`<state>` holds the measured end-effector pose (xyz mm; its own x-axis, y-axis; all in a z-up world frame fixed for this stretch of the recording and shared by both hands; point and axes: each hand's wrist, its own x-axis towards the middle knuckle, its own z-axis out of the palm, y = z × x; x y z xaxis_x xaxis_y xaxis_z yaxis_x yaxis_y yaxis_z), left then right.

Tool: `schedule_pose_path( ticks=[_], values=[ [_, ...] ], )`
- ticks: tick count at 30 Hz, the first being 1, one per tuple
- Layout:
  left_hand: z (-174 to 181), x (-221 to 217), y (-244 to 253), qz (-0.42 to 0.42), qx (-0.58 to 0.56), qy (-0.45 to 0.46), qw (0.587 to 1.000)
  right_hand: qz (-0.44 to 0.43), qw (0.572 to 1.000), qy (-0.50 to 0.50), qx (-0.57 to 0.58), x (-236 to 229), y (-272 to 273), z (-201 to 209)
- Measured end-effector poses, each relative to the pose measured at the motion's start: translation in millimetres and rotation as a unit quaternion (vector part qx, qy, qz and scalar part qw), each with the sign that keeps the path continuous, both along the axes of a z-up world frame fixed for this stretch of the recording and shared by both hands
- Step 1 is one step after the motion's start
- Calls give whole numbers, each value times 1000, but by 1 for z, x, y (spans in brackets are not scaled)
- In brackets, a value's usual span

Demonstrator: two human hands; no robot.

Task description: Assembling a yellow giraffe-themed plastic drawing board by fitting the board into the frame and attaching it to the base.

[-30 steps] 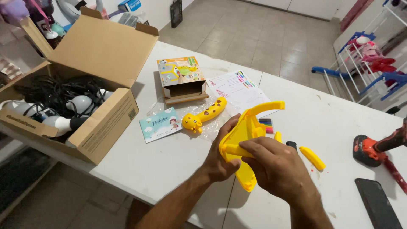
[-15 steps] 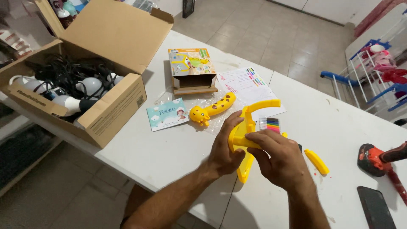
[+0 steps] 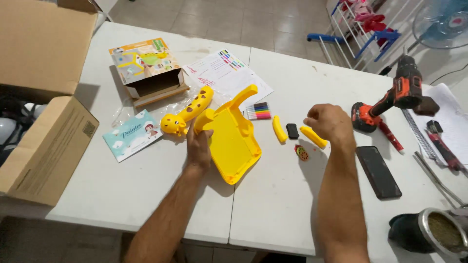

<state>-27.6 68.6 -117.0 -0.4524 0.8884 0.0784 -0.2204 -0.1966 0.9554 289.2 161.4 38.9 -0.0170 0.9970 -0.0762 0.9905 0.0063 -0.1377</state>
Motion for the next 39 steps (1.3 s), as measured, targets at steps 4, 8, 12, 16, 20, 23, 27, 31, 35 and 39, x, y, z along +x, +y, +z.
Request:
schedule_pose_path(
  ticks=[4, 8, 12, 16, 20, 23, 27, 31, 35, 39],
  values=[
    [26, 9, -9, -4, -39, -7, 999, 12, 998, 44, -38, -30, -9, 2],
    [55, 14, -23, -32, -29, -25, 999, 40, 997, 1, -62, -57, 1, -29],
    [33, 18, -3, -35, -25, -152, 987, 57, 997, -23, -42, -64, 14, -52],
    [60, 24, -13, -31, -12, -233, 972, 46, 979, 198, -13, -63, -4, -28],
    [58, 21, -16, -50, -13, -293, 955, 102, 891, 440, -57, -82, -20, -16],
    [55, 21, -14, -65, -11, -327, 943, 140, 851, 496, -103, -93, -11, -47],
    [58, 22, -13, -88, 15, -345, 935, 140, 768, 612, -123, -92, 14, -86],
    [61, 13, -14, -234, 108, -307, 916, 82, 693, 712, -72, -81, 28, -95],
    [62, 20, -19, -300, 175, -181, 920, 22, 601, 799, -27, -84, 25, -90],
    [68, 26, -22, -228, 170, -91, 954, 41, 611, 788, -65, -100, 11, -90]
  ],
)
